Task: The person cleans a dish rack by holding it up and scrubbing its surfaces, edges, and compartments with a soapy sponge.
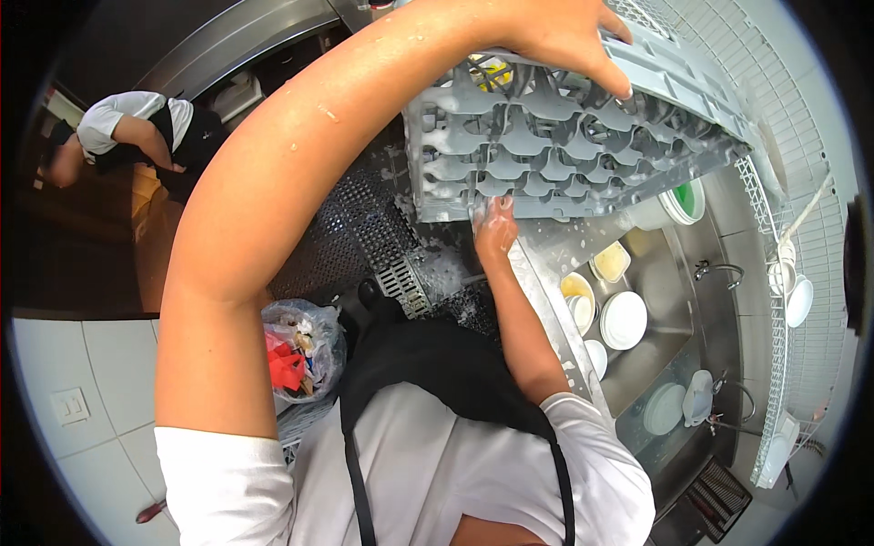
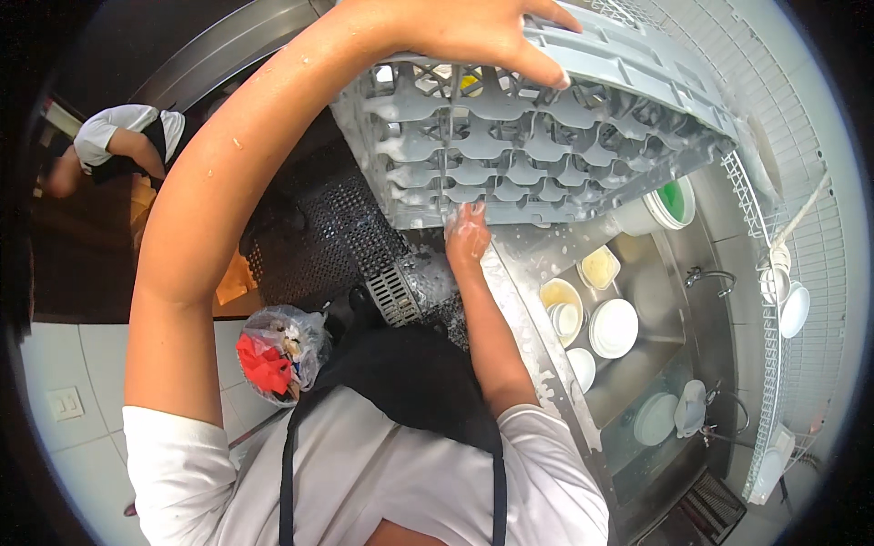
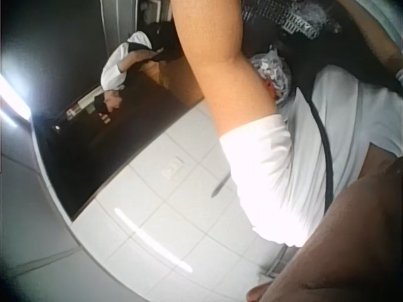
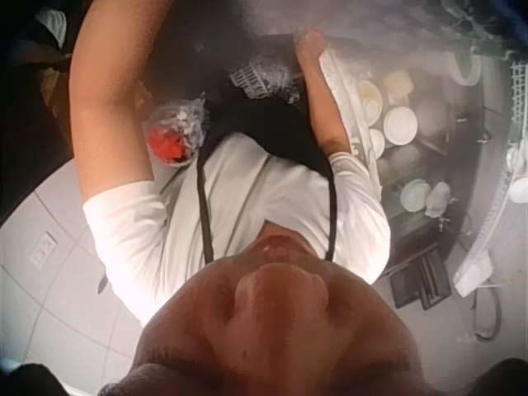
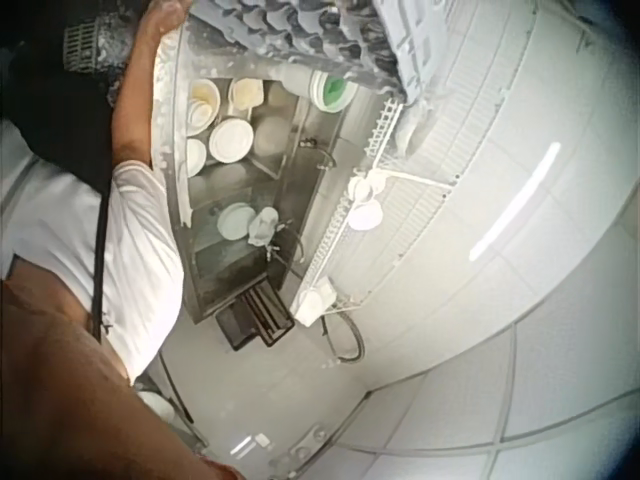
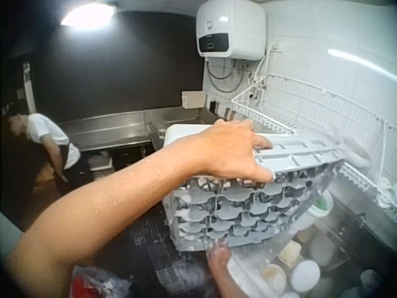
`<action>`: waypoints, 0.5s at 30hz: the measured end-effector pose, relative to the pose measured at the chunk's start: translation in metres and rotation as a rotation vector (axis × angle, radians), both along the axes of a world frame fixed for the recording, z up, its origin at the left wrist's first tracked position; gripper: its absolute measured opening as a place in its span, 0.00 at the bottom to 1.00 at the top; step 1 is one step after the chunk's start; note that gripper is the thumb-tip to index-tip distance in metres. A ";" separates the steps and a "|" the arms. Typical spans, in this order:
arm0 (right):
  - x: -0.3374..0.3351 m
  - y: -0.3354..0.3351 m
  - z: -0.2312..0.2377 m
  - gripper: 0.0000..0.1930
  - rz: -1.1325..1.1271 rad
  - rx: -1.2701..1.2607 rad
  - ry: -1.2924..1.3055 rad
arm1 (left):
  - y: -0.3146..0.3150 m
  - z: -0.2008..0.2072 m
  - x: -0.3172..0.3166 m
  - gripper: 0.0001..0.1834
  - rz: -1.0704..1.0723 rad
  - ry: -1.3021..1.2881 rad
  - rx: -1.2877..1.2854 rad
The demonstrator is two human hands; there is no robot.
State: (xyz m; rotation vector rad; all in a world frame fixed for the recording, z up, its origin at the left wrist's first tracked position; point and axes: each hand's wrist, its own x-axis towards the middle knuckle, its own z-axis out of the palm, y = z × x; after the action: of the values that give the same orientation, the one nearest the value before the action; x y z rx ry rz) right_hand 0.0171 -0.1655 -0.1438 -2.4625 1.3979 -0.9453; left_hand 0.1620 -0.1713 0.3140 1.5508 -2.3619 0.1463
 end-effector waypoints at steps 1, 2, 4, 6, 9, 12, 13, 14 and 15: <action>0.003 -0.004 0.000 0.18 -0.004 -0.022 0.040 | -0.002 -0.002 0.001 0.45 0.009 0.005 -0.003; 0.009 -0.002 0.002 0.18 -0.033 0.069 0.079 | -0.003 -0.004 0.002 0.45 0.011 0.000 -0.011; 0.016 0.001 -0.005 0.18 -0.034 -0.020 0.151 | -0.003 -0.005 0.003 0.45 0.003 -0.007 -0.032; 0.020 0.007 -0.009 0.18 -0.035 -0.105 0.222 | 0.001 -0.001 0.007 0.44 -0.023 0.015 -0.021; 0.030 0.014 0.008 0.16 0.051 -0.051 0.220 | 0.006 -0.004 0.012 0.44 -0.008 0.025 -0.028; 0.024 -0.031 -0.006 0.12 0.154 -0.046 0.313 | 0.014 0.008 0.005 0.44 -0.017 0.023 0.014; 0.031 -0.046 -0.014 0.12 0.136 -0.039 0.313 | 0.017 0.014 0.001 0.44 -0.039 0.026 0.062; 0.036 -0.060 -0.032 0.12 0.083 -0.064 0.250 | 0.011 0.011 0.001 0.44 -0.058 0.025 0.068; 0.044 -0.066 -0.044 0.13 0.046 -0.091 0.183 | 0.002 0.005 0.008 0.45 -0.022 -0.002 0.027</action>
State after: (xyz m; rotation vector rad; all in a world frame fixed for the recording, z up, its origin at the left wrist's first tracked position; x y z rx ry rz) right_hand 0.0612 -0.2316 -0.1874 -2.6966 1.3728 -0.8084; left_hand 0.1695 -0.1689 0.3186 1.5370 -2.3913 0.1110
